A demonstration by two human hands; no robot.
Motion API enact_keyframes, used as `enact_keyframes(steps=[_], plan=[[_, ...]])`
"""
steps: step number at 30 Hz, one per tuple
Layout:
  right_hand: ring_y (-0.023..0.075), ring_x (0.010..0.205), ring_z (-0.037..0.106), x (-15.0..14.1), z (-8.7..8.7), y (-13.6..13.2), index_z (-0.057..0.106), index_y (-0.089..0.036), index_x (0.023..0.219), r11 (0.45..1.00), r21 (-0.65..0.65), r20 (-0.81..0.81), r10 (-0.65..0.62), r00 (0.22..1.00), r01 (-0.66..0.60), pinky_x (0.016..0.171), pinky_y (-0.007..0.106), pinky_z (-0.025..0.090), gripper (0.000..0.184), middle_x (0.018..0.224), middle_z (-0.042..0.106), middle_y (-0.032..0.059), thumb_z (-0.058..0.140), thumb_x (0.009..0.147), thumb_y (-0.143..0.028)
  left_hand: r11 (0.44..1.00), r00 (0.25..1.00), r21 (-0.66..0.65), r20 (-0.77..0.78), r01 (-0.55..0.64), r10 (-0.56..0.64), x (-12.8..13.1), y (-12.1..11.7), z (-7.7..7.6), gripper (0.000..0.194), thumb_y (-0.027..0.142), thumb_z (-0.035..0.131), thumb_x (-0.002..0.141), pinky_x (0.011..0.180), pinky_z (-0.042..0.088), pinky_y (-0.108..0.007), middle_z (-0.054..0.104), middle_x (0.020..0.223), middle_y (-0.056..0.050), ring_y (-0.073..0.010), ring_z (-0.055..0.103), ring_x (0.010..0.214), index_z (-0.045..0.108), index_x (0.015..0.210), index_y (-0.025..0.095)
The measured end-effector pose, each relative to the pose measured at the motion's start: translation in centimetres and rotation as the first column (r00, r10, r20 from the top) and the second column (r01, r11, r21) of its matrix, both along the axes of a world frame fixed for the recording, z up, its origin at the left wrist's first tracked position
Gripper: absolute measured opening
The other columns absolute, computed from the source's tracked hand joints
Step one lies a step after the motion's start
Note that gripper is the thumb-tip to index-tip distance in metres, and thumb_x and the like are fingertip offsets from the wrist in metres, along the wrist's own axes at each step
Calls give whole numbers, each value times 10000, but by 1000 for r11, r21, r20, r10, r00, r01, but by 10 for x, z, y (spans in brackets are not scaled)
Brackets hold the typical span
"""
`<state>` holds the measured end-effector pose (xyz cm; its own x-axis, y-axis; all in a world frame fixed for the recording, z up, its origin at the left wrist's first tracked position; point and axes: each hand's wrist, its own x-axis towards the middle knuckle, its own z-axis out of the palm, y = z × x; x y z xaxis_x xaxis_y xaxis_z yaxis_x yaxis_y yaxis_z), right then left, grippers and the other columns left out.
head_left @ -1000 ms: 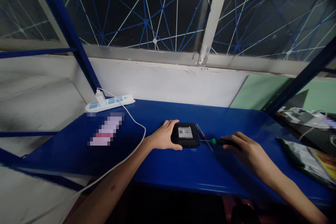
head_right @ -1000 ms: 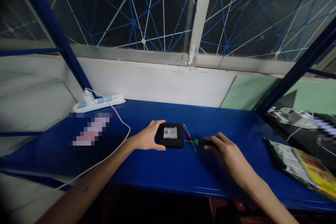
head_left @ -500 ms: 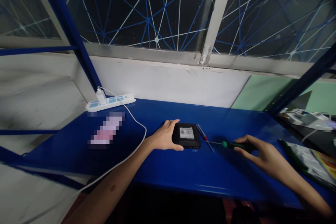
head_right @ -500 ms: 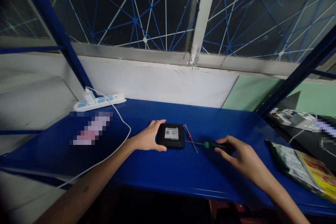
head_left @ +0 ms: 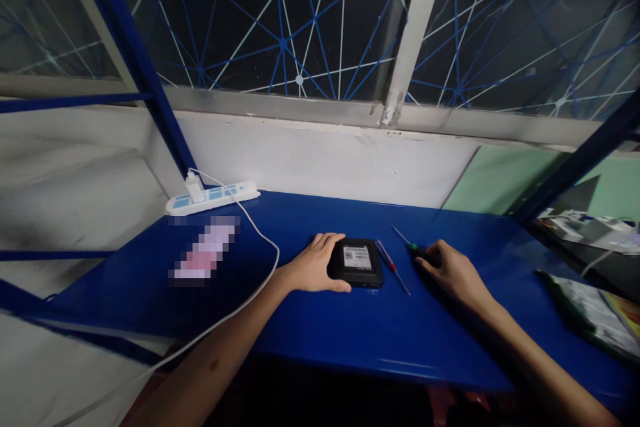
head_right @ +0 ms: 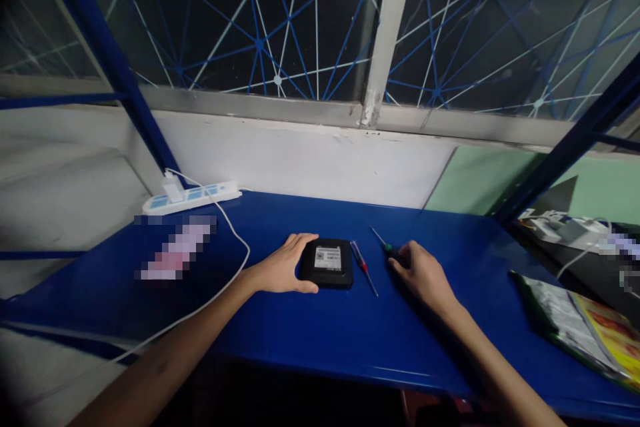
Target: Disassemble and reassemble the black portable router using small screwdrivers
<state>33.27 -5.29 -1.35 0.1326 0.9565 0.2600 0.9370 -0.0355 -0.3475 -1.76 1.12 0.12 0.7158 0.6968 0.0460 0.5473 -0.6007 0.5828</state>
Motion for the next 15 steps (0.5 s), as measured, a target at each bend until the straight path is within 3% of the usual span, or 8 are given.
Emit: enact_keyframes(steps=[3, 6, 10, 15], plan=[[344, 935, 636, -10, 13, 16, 626, -203, 945, 994, 102, 128, 28, 991, -41, 821, 464, 502, 372, 959, 696, 141, 616, 811, -549, 1000, 1000, -6, -3, 5, -5, 0, 0, 2, 1140, 682, 771, 651, 1148, 294, -604, 275, 1565, -164, -417, 238, 1441, 210, 1534, 229], [330, 1019, 624, -32, 37, 28, 634, -191, 1067, 976, 149, 34, 157, 987, -161, 898, 486, 506, 426, 1033, 688, 142, 587, 860, -560, 1000, 1000, -22, 6, 4, -4, -1, 0, 2, 1177, 684, 781, 640, 1168, 262, -607, 227, 1589, -168, -417, 199, 1465, 179, 1543, 228], [278, 1092, 631, -69, 55, 35, 594, -225, 1216, 882, -17, -148, 463, 874, -470, 953, 459, 516, 471, 1193, 666, 114, 612, 872, -546, 999, 1000, -38, 6, -5, 6, -1, -1, 2, 1136, 643, 768, 679, 1149, 300, -600, 285, 1555, -171, -408, 248, 1449, 160, 1549, 238], [341, 1295, 497, -87, 42, 32, 532, -195, 1365, 818, -178, -119, 534, 837, -547, 1135, 568, 346, 782, 1333, 581, 152, 704, 752, -650, 999, 1000, -29, 8, -20, 20, -1, -3, 3, 1122, 573, 788, 688, 1150, 314, -569, 297, 1546, -187, -397, 258, 1450, 160, 1547, 215]])
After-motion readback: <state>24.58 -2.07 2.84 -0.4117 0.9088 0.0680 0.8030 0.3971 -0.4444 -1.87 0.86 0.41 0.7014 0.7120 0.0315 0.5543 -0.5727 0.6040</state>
